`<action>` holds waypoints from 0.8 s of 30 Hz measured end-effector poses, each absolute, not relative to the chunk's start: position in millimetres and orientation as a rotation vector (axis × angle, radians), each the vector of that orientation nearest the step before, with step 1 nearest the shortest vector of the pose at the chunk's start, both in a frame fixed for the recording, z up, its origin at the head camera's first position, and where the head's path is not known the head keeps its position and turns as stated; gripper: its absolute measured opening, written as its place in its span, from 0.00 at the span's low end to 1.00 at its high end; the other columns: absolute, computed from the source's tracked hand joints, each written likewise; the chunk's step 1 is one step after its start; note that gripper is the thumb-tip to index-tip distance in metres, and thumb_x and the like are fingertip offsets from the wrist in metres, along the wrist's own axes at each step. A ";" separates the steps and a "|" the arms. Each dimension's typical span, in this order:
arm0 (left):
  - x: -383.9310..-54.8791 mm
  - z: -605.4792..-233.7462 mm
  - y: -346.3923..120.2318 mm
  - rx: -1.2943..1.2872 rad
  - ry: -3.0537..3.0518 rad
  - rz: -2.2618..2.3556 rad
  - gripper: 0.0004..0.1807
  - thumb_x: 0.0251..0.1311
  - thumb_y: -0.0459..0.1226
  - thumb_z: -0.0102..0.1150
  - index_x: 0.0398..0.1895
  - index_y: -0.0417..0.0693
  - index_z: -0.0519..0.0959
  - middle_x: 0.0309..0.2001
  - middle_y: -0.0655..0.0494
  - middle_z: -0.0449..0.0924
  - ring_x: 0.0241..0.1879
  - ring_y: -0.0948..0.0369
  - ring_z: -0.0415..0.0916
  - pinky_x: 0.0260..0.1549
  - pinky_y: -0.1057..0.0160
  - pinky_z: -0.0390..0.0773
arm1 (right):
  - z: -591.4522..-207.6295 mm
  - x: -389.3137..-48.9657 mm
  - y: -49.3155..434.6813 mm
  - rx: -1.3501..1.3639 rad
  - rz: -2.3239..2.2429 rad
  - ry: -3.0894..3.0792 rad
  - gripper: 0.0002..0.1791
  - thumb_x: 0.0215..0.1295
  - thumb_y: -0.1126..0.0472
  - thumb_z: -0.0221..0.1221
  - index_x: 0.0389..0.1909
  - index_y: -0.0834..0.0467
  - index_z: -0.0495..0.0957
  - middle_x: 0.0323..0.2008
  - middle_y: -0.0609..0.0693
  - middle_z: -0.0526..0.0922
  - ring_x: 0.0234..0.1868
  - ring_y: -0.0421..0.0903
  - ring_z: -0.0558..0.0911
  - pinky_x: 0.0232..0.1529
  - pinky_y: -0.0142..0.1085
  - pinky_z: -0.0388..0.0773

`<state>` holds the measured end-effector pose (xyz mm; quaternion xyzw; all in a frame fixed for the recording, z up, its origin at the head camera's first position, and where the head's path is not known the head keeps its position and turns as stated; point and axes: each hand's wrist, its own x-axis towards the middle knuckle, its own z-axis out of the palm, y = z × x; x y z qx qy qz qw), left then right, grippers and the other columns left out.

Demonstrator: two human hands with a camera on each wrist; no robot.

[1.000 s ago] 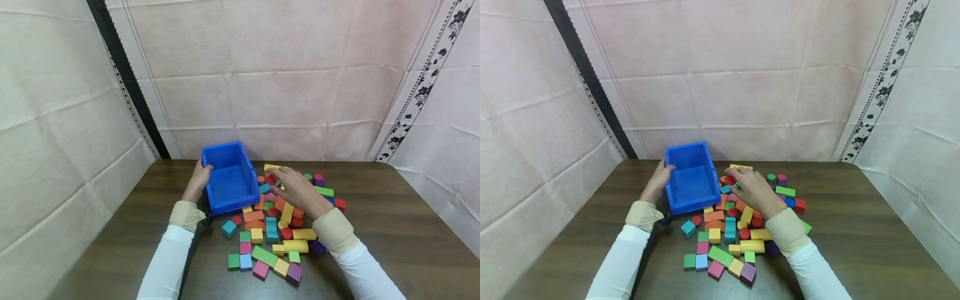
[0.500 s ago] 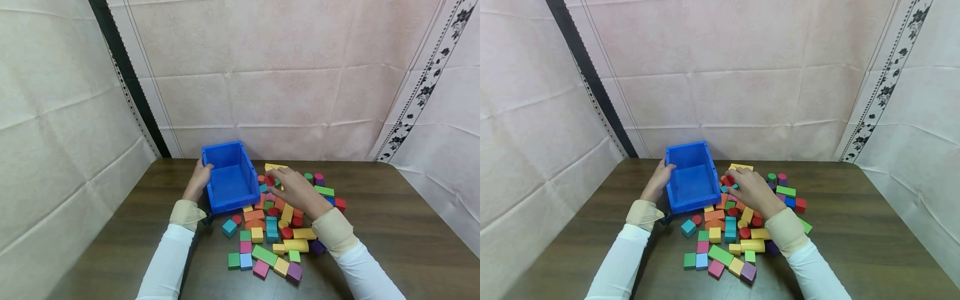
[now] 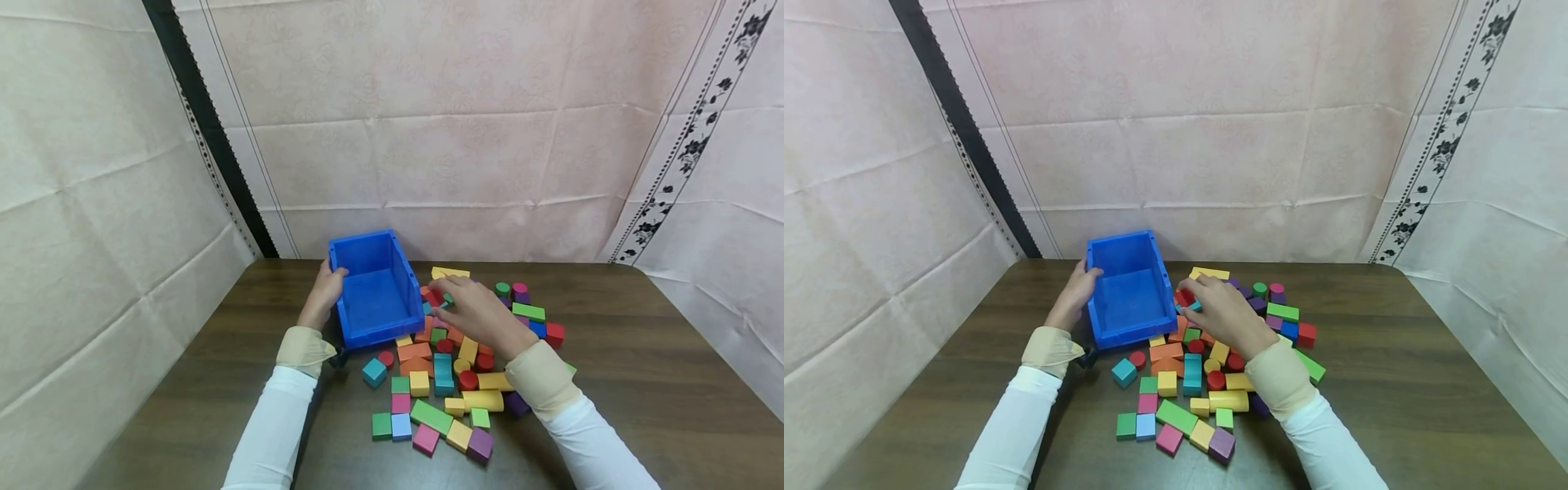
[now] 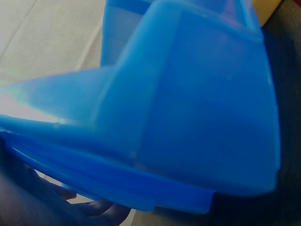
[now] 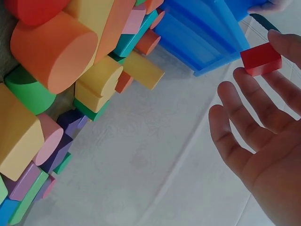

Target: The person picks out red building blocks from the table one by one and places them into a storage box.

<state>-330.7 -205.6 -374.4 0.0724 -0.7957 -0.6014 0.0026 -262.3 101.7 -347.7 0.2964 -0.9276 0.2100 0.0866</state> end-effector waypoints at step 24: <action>-328.5 -376.7 -205.7 0.208 -2.490 -1.882 0.39 0.82 0.43 0.36 0.87 0.51 0.33 0.86 0.42 0.39 0.83 0.37 0.42 0.76 0.28 0.48 | -350.0 -254.1 85.3 0.954 0.630 -2.700 0.25 0.71 0.55 0.69 0.66 0.56 0.79 0.57 0.55 0.84 0.54 0.52 0.86 0.48 0.45 0.89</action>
